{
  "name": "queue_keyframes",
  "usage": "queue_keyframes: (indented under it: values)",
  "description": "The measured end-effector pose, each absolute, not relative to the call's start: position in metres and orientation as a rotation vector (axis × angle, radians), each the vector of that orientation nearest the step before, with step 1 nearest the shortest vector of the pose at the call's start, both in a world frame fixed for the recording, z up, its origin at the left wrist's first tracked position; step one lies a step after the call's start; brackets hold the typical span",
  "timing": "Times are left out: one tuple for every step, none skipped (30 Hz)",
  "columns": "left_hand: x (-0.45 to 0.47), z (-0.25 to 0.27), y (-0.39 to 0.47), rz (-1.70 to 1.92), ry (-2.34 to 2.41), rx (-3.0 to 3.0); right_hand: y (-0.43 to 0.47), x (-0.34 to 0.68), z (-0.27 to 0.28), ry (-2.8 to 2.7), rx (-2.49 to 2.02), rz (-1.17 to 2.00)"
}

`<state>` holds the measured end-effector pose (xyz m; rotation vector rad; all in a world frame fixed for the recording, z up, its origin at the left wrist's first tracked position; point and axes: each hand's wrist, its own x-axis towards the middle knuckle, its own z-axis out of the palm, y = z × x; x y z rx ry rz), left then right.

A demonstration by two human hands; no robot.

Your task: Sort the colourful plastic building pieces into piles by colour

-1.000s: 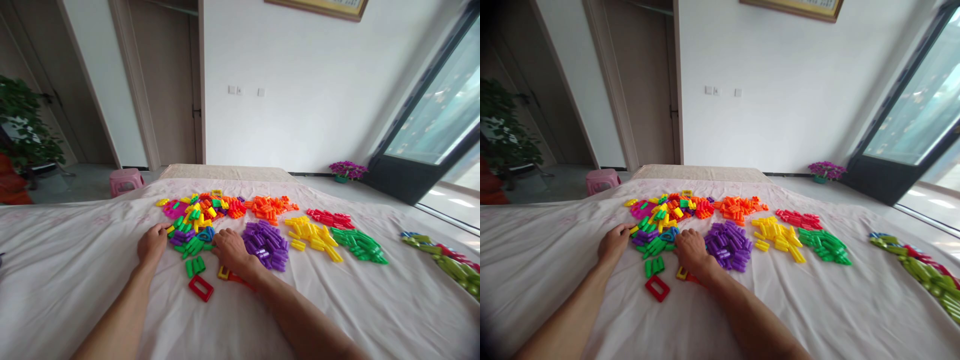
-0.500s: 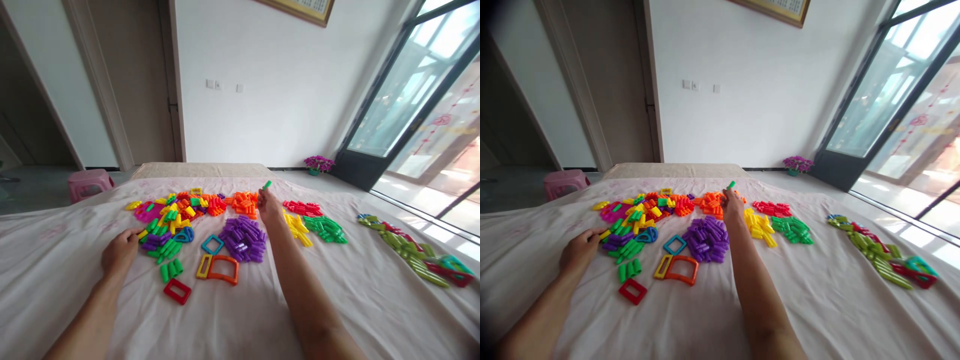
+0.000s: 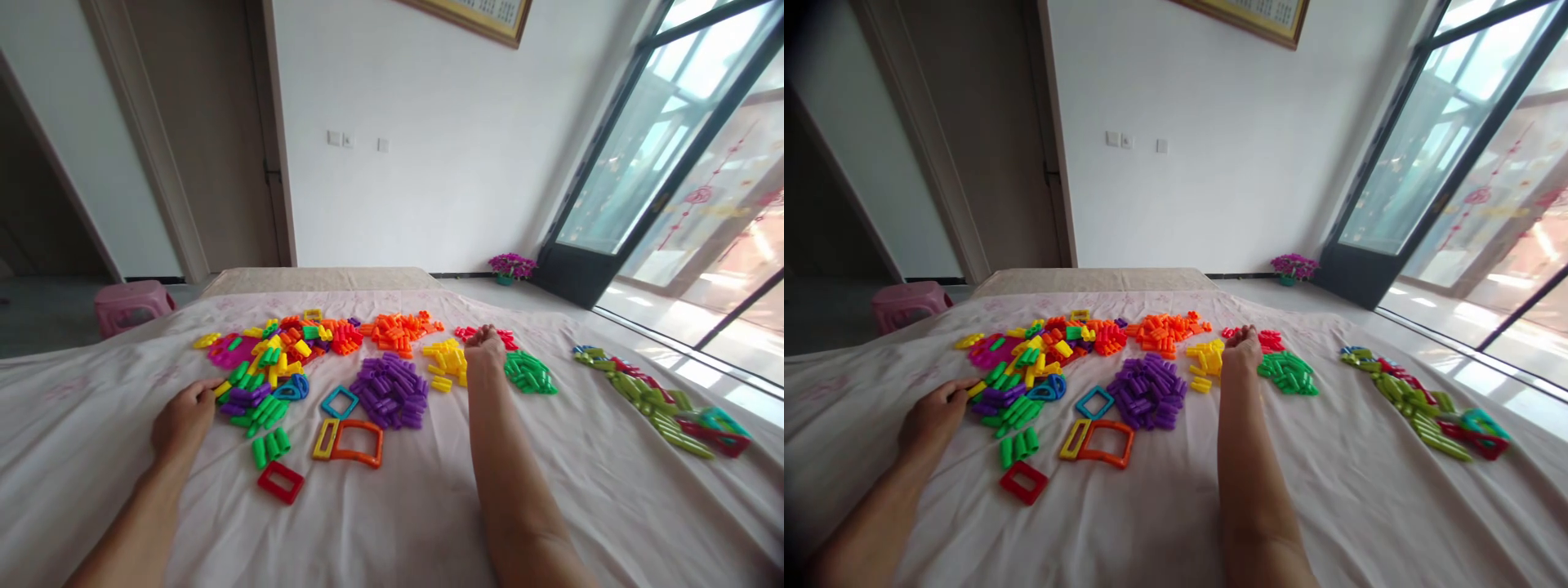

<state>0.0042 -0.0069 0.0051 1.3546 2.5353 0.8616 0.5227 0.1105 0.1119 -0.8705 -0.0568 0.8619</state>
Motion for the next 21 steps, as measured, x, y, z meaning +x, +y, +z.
queue_keyframes:
  values:
    - [0.006, 0.006, -0.007, 0.865, 2.545, 1.316, 0.113, 0.508, 0.112, -0.113, -0.862, 0.912]
    - [0.007, 0.007, -0.007, 0.865, 2.557, 1.275, 0.115, 0.49, 0.111, -0.197, -0.853, 0.979]
    - [0.008, 0.008, -0.008, 0.87, 2.549, 1.266, 0.114, 0.469, 0.11, -0.312, -0.847, 1.061]
    - [0.009, 0.008, -0.008, 0.881, 2.539, 1.269, 0.111, 0.448, 0.107, -0.46, -0.845, 1.148]
    - [0.01, 0.009, -0.008, 0.888, 2.533, 1.271, 0.106, 0.425, 0.103, -0.633, -0.848, 1.225]
    - [0.011, 0.01, -0.009, 0.887, 2.532, 1.266, 0.099, 0.403, 0.097, -0.823, -0.859, 1.279]
    - [0.011, 0.01, -0.009, 0.89, 2.53, 1.266, 0.091, 0.382, 0.09, -1.026, -0.874, 1.304]
    - [0.012, 0.011, -0.009, 0.892, 2.528, 1.27, 0.083, 0.363, 0.082, -1.252, -0.893, 1.291]
    - [0.012, 0.011, -0.01, 0.889, 2.531, 1.272, 0.074, 0.345, 0.074, -1.478, -0.901, 1.253]
    - [0.013, 0.011, -0.01, 0.889, 2.533, 1.278, 0.065, 0.33, 0.066, -1.695, -0.89, 1.184]
    - [0.013, 0.012, -0.01, 0.89, 2.537, 1.284, 0.058, 0.317, 0.058, -1.883, -0.88, 1.081]
    - [0.013, 0.012, -0.01, 0.89, 2.541, 1.287, 0.051, 0.306, 0.052, -2.043, -0.87, 0.952]
    - [0.014, 0.013, -0.011, 0.893, 2.541, 1.289, 0.045, 0.298, 0.048, -2.179, -0.854, 0.815]
    - [0.014, 0.013, -0.011, 0.896, 2.541, 1.289, 0.04, 0.292, 0.046, -2.294, -0.835, 0.688]
    - [0.015, 0.013, -0.011, 0.897, 2.54, 1.287, 0.035, 0.288, 0.045, -2.39, -0.816, 0.586]
    - [0.015, 0.014, -0.011, 0.896, 2.539, 1.285, 0.032, 0.286, 0.045, -2.471, -0.804, 0.513]
    - [0.015, 0.014, -0.011, 0.894, 2.539, 1.284, 0.028, 0.284, 0.047, -2.532, -0.805, 0.471]
    - [0.016, 0.015, -0.011, 0.89, 2.541, 1.285, 0.026, 0.283, 0.048, -2.574, -0.828, 0.454]
    - [0.016, 0.015, -0.011, 0.886, 2.545, 1.286, 0.023, 0.283, 0.05, -2.595, -0.871, 0.446]
    - [0.016, 0.015, -0.011, 0.88, 2.548, 1.288, 0.022, 0.284, 0.052, -2.599, -0.925, 0.442]
    - [0.016, 0.016, -0.011, 0.875, 2.55, 1.291, 0.021, 0.284, 0.053, -2.59, -0.982, 0.439]
